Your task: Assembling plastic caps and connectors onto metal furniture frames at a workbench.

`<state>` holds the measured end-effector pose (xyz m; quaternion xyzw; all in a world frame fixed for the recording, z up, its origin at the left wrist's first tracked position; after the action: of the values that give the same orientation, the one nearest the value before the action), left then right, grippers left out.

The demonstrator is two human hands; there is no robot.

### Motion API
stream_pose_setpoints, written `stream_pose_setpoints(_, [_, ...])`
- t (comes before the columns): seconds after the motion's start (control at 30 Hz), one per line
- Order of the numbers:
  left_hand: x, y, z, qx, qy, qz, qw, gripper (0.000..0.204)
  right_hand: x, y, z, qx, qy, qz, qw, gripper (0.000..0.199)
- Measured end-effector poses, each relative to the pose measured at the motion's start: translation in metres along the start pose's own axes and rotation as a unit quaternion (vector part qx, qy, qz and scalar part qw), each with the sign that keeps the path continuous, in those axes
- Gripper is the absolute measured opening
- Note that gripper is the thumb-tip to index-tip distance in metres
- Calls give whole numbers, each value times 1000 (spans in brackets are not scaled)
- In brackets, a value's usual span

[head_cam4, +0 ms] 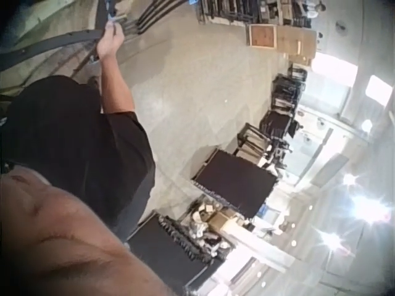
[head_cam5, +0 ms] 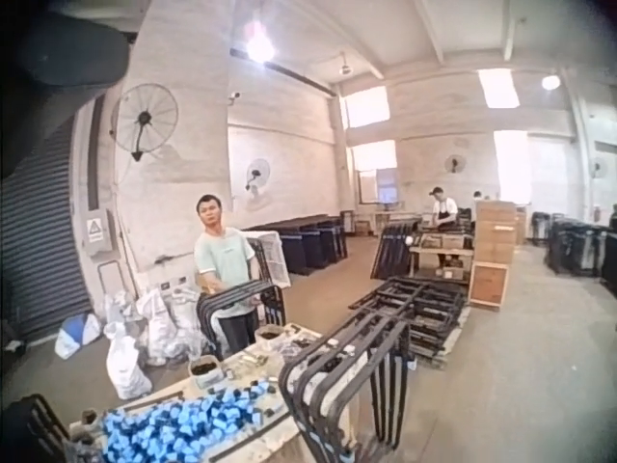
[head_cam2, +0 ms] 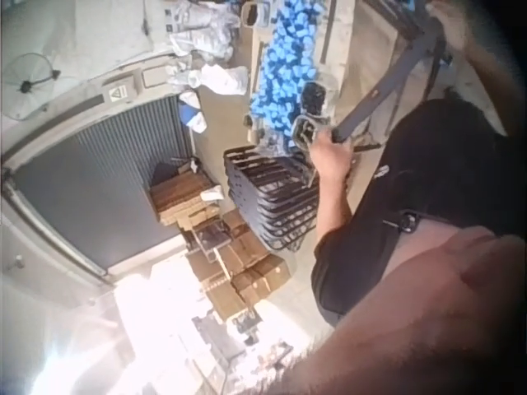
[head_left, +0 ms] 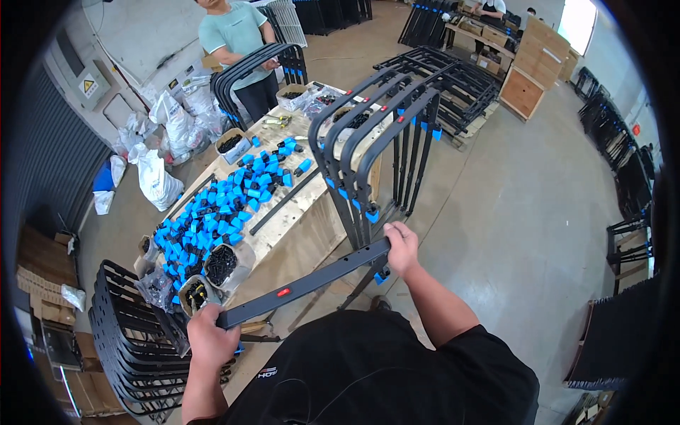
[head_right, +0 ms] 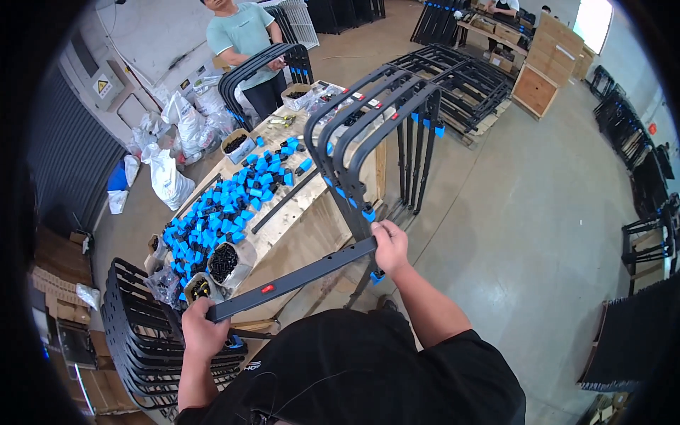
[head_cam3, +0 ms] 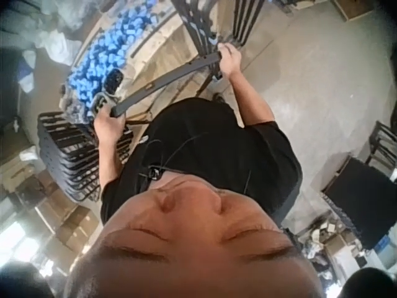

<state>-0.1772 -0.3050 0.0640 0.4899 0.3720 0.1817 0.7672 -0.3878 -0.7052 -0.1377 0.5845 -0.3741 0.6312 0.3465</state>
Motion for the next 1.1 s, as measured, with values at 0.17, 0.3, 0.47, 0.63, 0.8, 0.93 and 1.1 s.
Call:
stream_pose_setpoints(0.17, [-121, -48, 54, 126, -4, 18, 992, 30, 69, 102, 96, -53, 118, -28, 991, 32])
stream_pose_setpoints(0.3, [-187, -109, 97, 125, 13, -81, 989, 30, 164, 178, 187, -95, 254, -96, 958, 29])
stream_pose_setpoints(0.47, [-240, -204, 122, 137, 94, -202, 965, 29, 173, 249, 185, -93, 223, -115, 963, 37])
stream_pose_setpoints(0.63, [-276, -280, 146, 112, 88, -278, 950, 29, -41, 361, 82, -71, -49, -273, 958, 39])
stream_pose_setpoints(0.8, [-295, -316, 174, 83, 81, -280, 953, 31, -246, 463, -163, -50, -377, -387, 840, 58])
stream_pose_setpoints(0.93, [-320, -339, 199, 82, 67, -286, 952, 31, -316, 507, -363, 195, -544, -446, 684, 63])
stream_pose_setpoints(1.1, [-328, -325, 222, 59, 34, -256, 964, 35, -285, 520, -378, -167, -639, -183, 728, 49])
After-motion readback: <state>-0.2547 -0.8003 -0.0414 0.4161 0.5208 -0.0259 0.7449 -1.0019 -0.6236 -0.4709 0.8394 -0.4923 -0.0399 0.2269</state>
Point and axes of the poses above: each hand's wrist, its own z-axis towards the middle knuckle, its own y-axis out of the back of the hand, x = y × z, the point moved 10 cm from there along z, towards the middle knuckle, and after that the axes turned 2 degrees about y, right-handed, at the moved point
